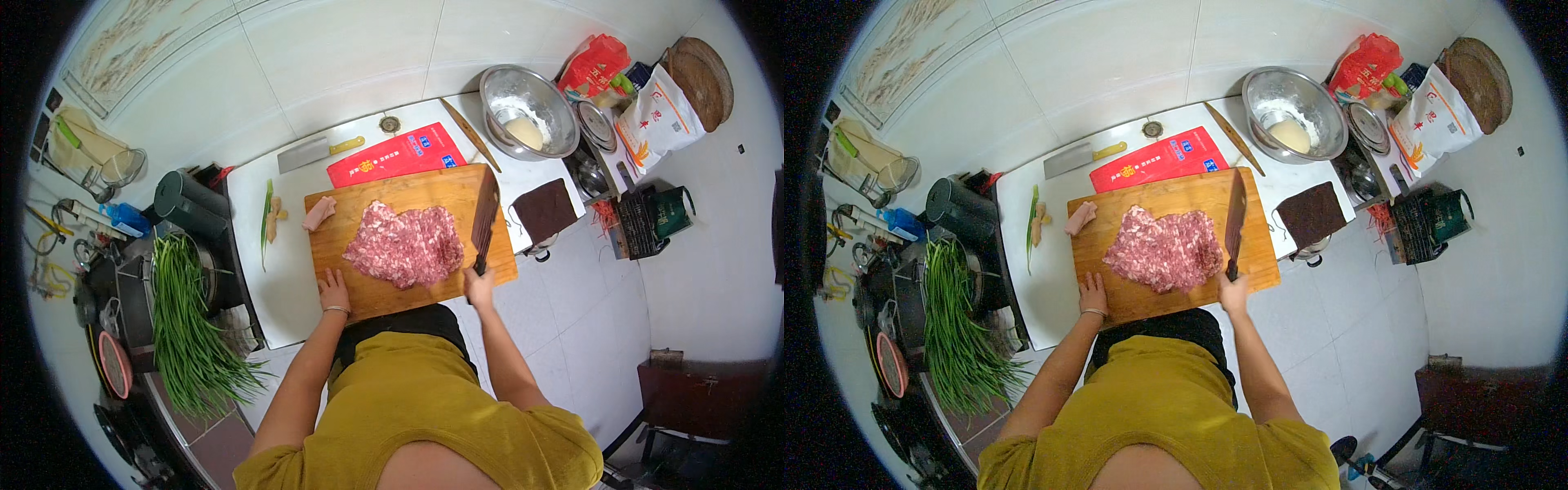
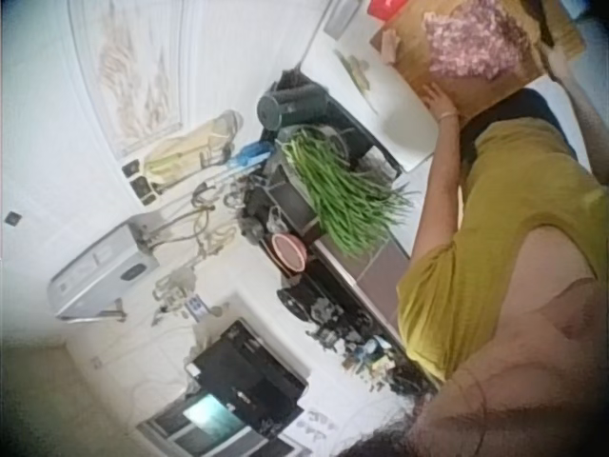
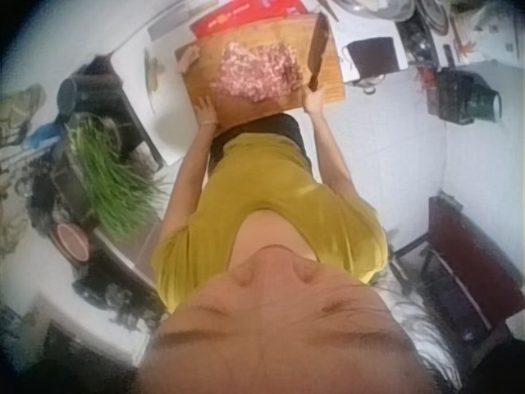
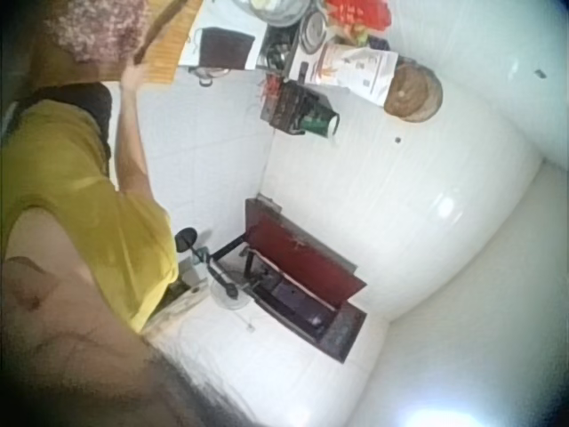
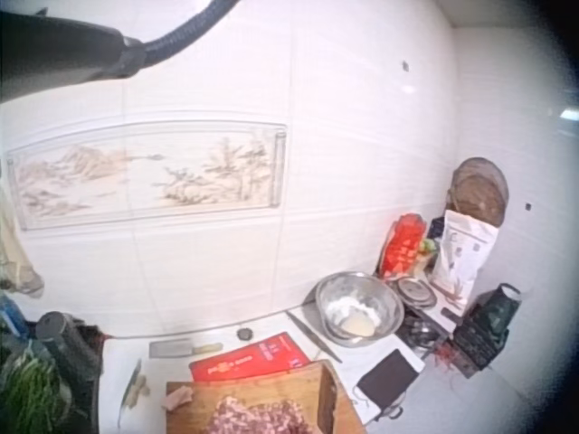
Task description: The person repeatedly chops a pile of ground meat on a wooden cutting board using a cleaver. The meat is progressively minced into a finer consistency throughout the clip.
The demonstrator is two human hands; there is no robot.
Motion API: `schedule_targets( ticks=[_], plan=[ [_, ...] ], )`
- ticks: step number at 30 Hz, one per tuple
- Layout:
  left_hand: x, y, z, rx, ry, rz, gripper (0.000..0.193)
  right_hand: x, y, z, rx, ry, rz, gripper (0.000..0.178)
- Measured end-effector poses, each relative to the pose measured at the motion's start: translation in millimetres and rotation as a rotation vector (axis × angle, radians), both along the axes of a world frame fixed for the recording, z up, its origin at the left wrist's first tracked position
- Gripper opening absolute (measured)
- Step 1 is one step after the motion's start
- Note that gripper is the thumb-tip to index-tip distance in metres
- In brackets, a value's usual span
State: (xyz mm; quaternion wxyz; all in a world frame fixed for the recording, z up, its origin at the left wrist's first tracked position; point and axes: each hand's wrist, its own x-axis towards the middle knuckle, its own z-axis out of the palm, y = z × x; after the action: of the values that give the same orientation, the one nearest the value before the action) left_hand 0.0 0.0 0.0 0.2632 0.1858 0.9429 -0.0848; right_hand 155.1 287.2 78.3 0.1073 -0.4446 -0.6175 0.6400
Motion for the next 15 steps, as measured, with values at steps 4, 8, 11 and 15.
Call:
schedule_targets(
  ticks=[4,8,11,15],
  plan=[
    [-19.9,0.8,4.4,0.007,0.054,-0.032,0.08,-25.9,-15.2,-39.1,-0.083,-0.385,0.139,0.024],
    [-9.3,-3.6,7.9,0.076,0.028,-0.021,0.072,-30.5,-18.6,31.0,0.017,-0.298,0.251,0.022],
    [-5.4,-1.7,8.3,0.005,0.023,-0.021,0.074,-24.5,-39.0,-0.3,0.355,0.088,0.185,0.018],
    [-0.9,-3.1,17.9,0.025,0.0,-0.019,0.076,-29.6,-38.9,-81.0,0.215,-0.471,0.402,0.023]
  ],
)
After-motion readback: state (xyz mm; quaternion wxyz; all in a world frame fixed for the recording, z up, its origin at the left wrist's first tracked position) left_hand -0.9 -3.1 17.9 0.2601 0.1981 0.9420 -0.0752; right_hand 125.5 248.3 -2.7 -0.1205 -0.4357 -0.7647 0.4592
